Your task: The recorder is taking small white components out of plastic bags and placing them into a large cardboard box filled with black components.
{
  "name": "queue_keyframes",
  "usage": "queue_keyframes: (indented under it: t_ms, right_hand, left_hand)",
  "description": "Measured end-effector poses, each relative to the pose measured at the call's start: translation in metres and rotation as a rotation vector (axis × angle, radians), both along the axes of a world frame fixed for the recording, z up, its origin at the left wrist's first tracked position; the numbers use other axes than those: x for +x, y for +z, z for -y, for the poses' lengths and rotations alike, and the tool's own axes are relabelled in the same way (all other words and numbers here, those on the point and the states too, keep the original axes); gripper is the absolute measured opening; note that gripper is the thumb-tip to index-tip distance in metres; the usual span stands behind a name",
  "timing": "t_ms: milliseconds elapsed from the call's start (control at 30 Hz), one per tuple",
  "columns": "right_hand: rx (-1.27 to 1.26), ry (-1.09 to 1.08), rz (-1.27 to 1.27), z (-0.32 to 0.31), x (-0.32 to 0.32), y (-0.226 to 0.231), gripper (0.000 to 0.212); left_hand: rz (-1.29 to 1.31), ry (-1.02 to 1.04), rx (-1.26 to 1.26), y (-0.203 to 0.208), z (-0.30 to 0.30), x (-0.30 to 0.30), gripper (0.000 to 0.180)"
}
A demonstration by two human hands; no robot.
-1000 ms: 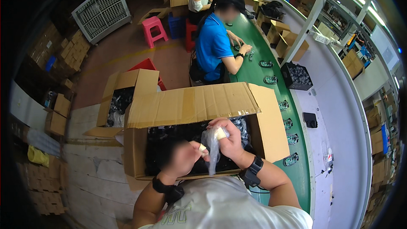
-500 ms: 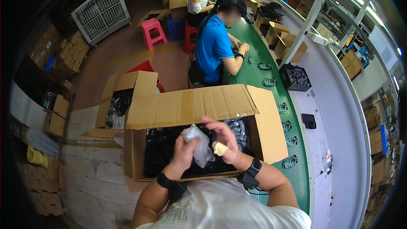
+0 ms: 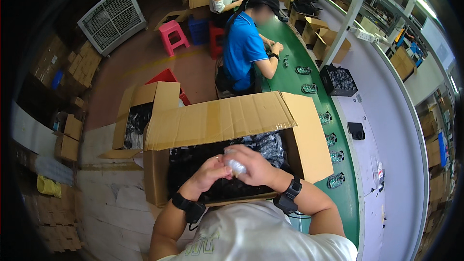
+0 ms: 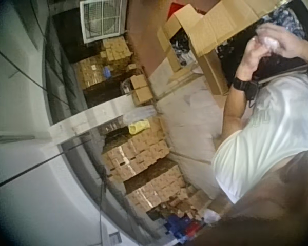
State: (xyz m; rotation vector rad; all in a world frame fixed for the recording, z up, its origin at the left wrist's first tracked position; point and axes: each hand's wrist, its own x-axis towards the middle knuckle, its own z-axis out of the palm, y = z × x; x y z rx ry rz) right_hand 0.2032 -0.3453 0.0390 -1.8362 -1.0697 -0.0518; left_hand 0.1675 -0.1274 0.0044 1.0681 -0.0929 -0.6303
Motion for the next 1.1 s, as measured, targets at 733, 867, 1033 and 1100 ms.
queue_keyframes:
  t_ms: [733, 867, 1033, 1100]
  right_hand:
    - [-0.276, -0.234, -0.108, 0.011, 0.015, -0.025, 0.021]
    - [-0.269, -0.220, -0.474, 0.004, 0.008, 0.000, 0.023]
    - [-0.057, -0.030, -0.354, 0.000, 0.008, -0.020, 0.029]
    - [-0.058, -0.054, -0.335, -0.001, 0.008, -0.025, 0.026]
  left_hand:
    - [0.355, 0.139, 0.781, -0.064, -0.076, 0.068, 0.017]
    - [0.294, 0.193, 0.296, -0.031, -0.060, 0.030, 0.012]
    - [0.206, 0.294, 0.187, -0.017, -0.037, 0.010, 0.016]
    - [0.240, 0.346, 0.216, -0.025, -0.028, 0.009, 0.017]
